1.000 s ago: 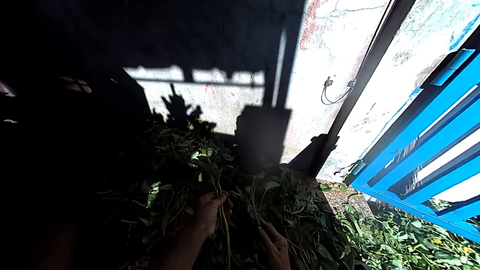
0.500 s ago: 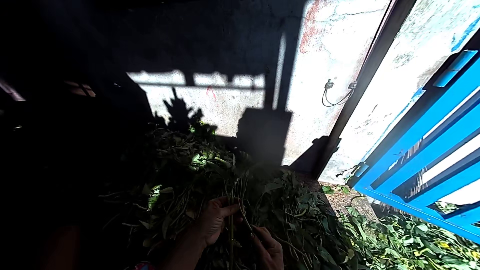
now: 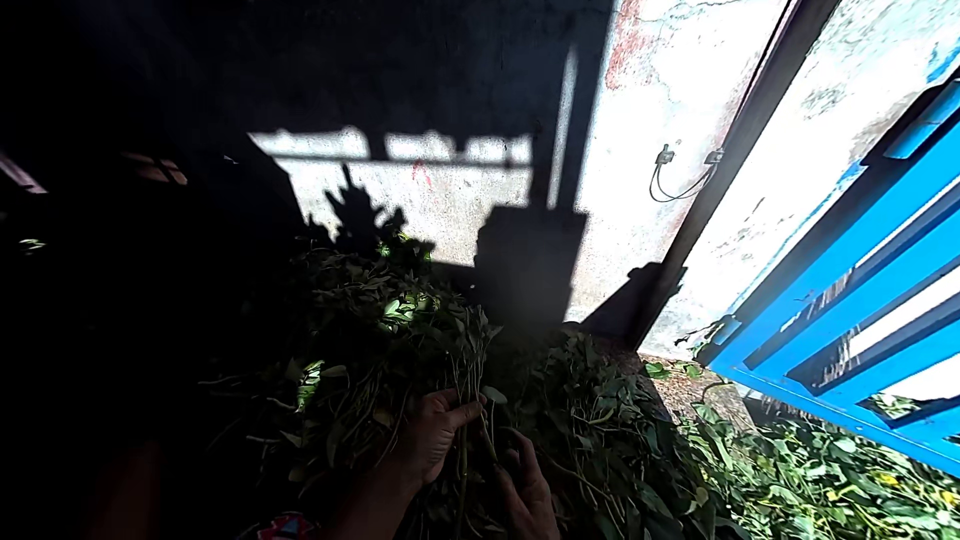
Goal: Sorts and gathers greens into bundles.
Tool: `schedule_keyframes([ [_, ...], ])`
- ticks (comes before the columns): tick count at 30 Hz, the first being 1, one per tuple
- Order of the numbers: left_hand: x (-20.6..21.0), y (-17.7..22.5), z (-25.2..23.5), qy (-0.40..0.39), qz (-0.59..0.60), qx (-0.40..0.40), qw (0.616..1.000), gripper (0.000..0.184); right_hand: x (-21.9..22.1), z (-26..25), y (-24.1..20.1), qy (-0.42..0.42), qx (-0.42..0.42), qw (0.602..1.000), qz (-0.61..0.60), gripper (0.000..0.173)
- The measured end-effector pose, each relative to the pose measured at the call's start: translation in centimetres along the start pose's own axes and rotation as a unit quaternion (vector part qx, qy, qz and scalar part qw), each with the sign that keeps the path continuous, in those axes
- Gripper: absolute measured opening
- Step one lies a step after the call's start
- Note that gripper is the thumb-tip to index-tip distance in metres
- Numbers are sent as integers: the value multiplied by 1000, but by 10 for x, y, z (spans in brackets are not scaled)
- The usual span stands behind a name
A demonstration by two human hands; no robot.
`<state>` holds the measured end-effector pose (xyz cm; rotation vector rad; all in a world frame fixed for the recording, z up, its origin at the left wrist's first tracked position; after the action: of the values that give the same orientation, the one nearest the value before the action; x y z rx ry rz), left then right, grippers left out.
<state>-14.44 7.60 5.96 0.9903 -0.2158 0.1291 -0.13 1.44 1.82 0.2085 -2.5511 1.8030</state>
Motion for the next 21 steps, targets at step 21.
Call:
schedule_keyframes([
  [21,-76,73,37,241,58,136,959,14,-31,63,134,-148,180,809,539,50],
])
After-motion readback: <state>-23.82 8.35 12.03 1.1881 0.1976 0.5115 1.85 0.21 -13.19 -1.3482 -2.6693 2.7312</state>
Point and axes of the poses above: each hand's wrist, its own z-axis away from the middle knuckle, its own x-axis out of the palm, y = z × x, the point moved 10 cm from there along -z, towards the middle knuckle, and after that the axes turned 14 degrees about -x, right-handed, at the moved point
